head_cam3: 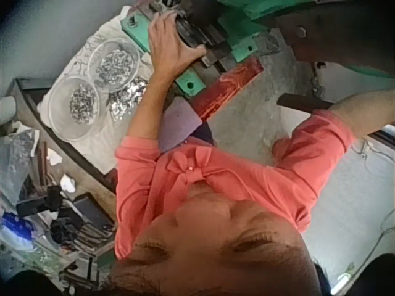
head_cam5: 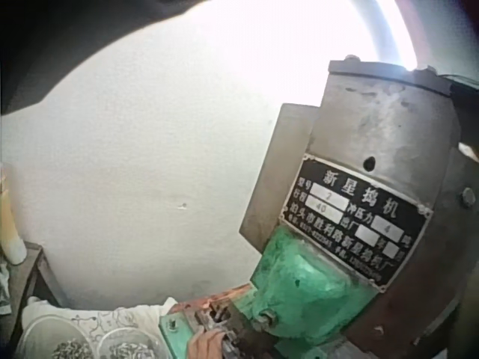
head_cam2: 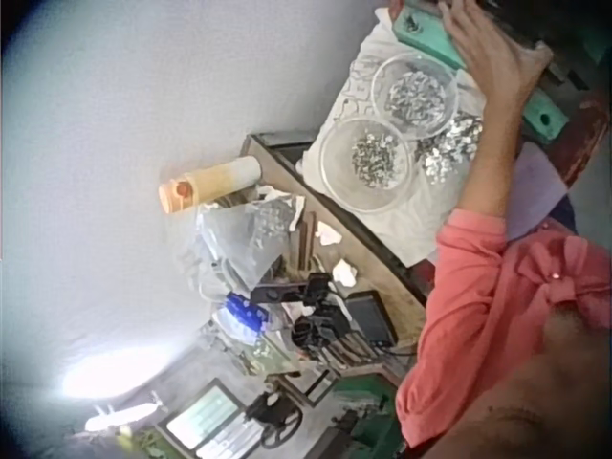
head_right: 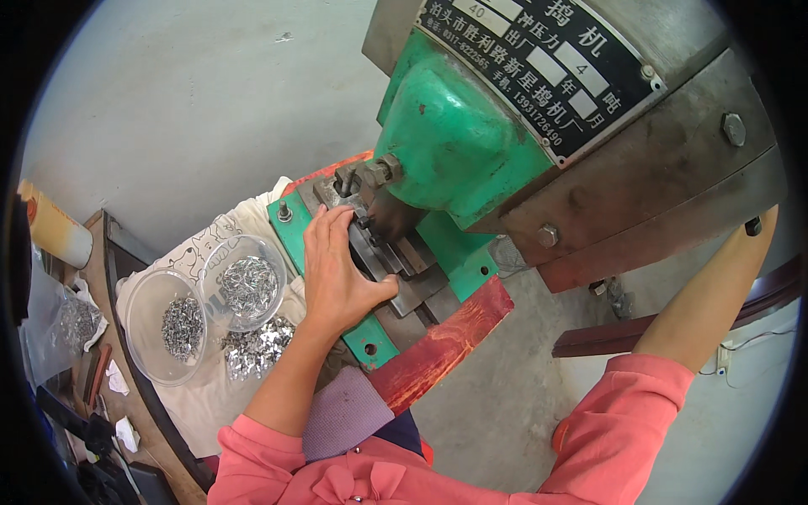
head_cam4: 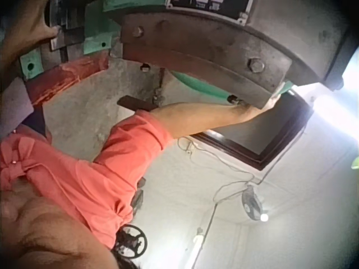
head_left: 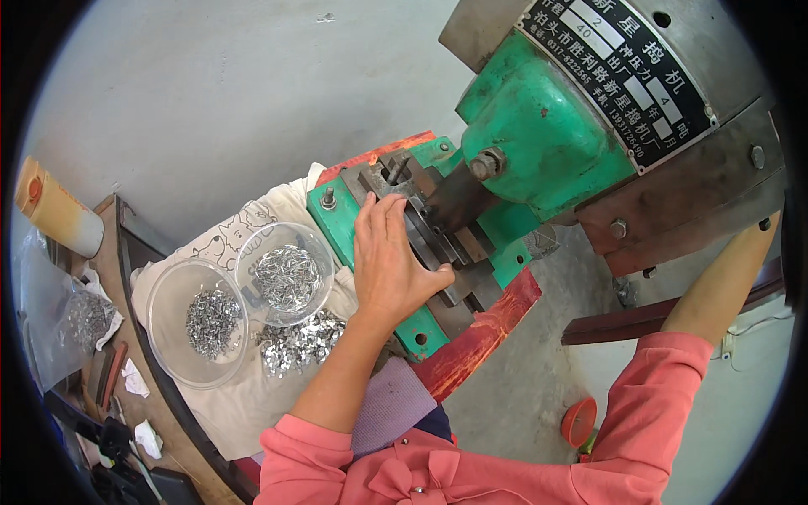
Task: The person places small metal components into a metal strip and uses a green press machine to secure them. They repeatedly pick up parts from a container, insert them into the strip, and operate the machine lever to process the assembly.
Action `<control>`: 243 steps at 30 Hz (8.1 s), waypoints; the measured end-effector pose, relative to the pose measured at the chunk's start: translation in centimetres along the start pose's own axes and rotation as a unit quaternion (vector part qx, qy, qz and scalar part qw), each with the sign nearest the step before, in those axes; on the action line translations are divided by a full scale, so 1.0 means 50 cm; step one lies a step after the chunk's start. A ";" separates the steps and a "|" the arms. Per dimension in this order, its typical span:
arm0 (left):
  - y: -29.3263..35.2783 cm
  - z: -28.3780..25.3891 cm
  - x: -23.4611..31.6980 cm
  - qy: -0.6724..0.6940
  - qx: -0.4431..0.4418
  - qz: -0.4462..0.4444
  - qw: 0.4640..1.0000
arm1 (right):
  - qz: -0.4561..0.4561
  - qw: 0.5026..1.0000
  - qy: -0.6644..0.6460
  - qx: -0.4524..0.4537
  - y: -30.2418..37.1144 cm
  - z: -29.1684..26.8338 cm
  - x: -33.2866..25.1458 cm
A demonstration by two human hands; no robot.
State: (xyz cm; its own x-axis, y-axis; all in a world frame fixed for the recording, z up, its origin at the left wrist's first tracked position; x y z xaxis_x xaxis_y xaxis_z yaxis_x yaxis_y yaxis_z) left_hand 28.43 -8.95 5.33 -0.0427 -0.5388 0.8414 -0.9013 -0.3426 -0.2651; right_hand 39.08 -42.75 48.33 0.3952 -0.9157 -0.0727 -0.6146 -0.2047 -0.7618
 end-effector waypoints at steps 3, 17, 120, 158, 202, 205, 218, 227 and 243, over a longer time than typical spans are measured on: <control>0.000 -0.004 0.001 -0.006 0.001 -0.002 1.000 | 0.018 0.997 -0.033 0.070 0.045 -0.011 0.057; -0.001 -0.004 0.005 -0.020 0.005 0.014 1.000 | 0.074 0.950 -0.178 0.245 0.337 0.071 0.166; 0.370 -0.211 -0.141 0.416 -0.211 -0.315 0.827 | -0.129 0.828 -0.422 -0.347 0.890 0.374 -0.499; 0.478 -0.316 -0.242 0.338 -0.069 -0.446 0.826 | -0.266 0.780 -0.413 -0.388 0.838 0.404 -0.620; 0.377 -0.423 -0.172 0.298 -0.104 -0.444 0.838 | -0.212 0.869 -0.329 -0.302 0.900 0.394 -0.521; 0.457 -0.325 -0.189 0.338 -0.192 -0.518 0.762 | -0.180 0.841 -0.425 -0.281 0.867 0.371 -0.569; 0.382 -0.352 -0.148 -0.112 -0.120 -0.190 0.968 | -0.312 0.751 -0.431 -0.392 0.873 0.417 -0.649; 0.312 -0.290 -0.192 -0.242 -0.039 -0.048 0.968 | -0.292 0.807 -0.411 -0.308 0.814 0.473 -0.750; 0.391 -0.350 -0.141 -0.284 0.024 -0.021 0.958 | -0.361 0.799 -0.362 -0.316 0.838 0.458 -0.815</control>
State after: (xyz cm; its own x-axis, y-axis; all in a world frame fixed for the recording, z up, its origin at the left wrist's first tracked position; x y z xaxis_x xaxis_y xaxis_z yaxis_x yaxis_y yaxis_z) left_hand 3.59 1.63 2.43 0.2469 -0.8513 0.4629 -0.8761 -0.4003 -0.2689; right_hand 12.85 -6.12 4.62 0.9535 -0.0871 -0.2885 -0.1797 -0.9328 -0.3125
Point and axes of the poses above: each hand's wrist, its own y-axis away from the middle knuckle, its own z-axis out of the palm, x = y × z, the point moved 8 cm from there along -y, towards the middle knuckle, and after that the axes turned 9 degrees about -z, right-handed, at the moved point
